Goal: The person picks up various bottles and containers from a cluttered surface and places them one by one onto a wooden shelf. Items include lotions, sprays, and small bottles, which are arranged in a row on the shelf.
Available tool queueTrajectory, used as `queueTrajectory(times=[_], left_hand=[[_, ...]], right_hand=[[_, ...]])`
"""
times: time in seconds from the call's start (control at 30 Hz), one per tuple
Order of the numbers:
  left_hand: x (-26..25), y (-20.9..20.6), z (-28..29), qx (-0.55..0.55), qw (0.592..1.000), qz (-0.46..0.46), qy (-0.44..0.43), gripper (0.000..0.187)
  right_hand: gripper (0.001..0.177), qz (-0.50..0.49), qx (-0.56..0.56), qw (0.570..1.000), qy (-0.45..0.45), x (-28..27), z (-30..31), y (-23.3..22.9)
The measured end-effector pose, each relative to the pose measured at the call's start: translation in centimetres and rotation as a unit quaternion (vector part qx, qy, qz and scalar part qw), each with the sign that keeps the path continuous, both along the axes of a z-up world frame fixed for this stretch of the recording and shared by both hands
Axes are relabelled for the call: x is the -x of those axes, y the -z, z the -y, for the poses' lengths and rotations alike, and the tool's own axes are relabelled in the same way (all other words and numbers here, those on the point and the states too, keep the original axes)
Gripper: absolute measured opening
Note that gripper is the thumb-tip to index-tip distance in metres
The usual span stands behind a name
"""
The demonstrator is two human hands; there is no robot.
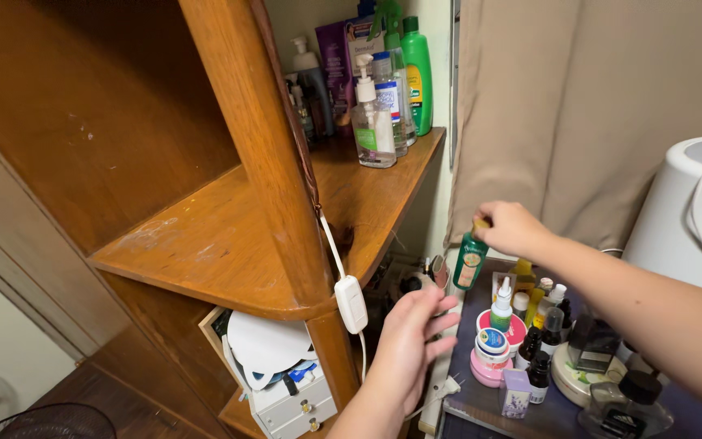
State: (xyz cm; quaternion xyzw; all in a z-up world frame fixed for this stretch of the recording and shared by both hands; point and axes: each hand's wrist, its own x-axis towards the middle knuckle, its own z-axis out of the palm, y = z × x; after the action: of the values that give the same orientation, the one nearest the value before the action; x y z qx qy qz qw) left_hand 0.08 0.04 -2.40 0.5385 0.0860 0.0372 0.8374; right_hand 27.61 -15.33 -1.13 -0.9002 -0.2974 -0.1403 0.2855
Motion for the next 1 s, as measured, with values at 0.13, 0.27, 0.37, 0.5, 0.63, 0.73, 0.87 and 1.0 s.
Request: queueTrajectory(times=[0.13,0.27,0.37,0.5,0.63,0.73,0.87,1.0], left_hand=[[0.0,-0.5,1.3,-0.184,0.976,0.084,-0.079,0.031],[2.3,-2.6,2.6,-0.364,0.911,0.119,-0.155,0.032],[4.2,-4.6,3.6,-0.427,0.854,0.205,-0.217,0.040],[7.2,-7.0,4.4,-0.450,0.828,0.226,-0.246,0.056],[10.7,-9.1,4.4,-0.453,0.830,0.214,-0.246,0.062],[13.0,-10.5,3.9,-0.438,0.840,0.198,-0.252,0.065],[16.5,-12.0,3.1,-0.433,0.843,0.182,-0.262,0.060],[19.1,-12.9,1.5,-0.426,0.826,0.200,-0.310,0.059]], right_hand=[[0.025,0.018,-0.069,0.997,-0.008,3.7,1.3,-5.2],[0.023,0.006,-0.133,0.991,-0.010,8.0,2.4,-9.9],[0.018,-0.055,-0.194,0.976,-0.084,11.3,3.2,-12.7],[0.015,-0.128,-0.231,0.951,-0.163,15.7,3.6,-15.8],[0.015,-0.138,-0.234,0.940,-0.207,20.0,3.2,-18.1],[0.016,-0.144,-0.232,0.934,-0.230,23.0,2.2,-19.1],[0.018,-0.157,-0.232,0.923,-0.263,26.7,0.0,-20.3],[0.018,-0.154,-0.238,0.909,-0.307,29.6,-3.0,-21.0]])
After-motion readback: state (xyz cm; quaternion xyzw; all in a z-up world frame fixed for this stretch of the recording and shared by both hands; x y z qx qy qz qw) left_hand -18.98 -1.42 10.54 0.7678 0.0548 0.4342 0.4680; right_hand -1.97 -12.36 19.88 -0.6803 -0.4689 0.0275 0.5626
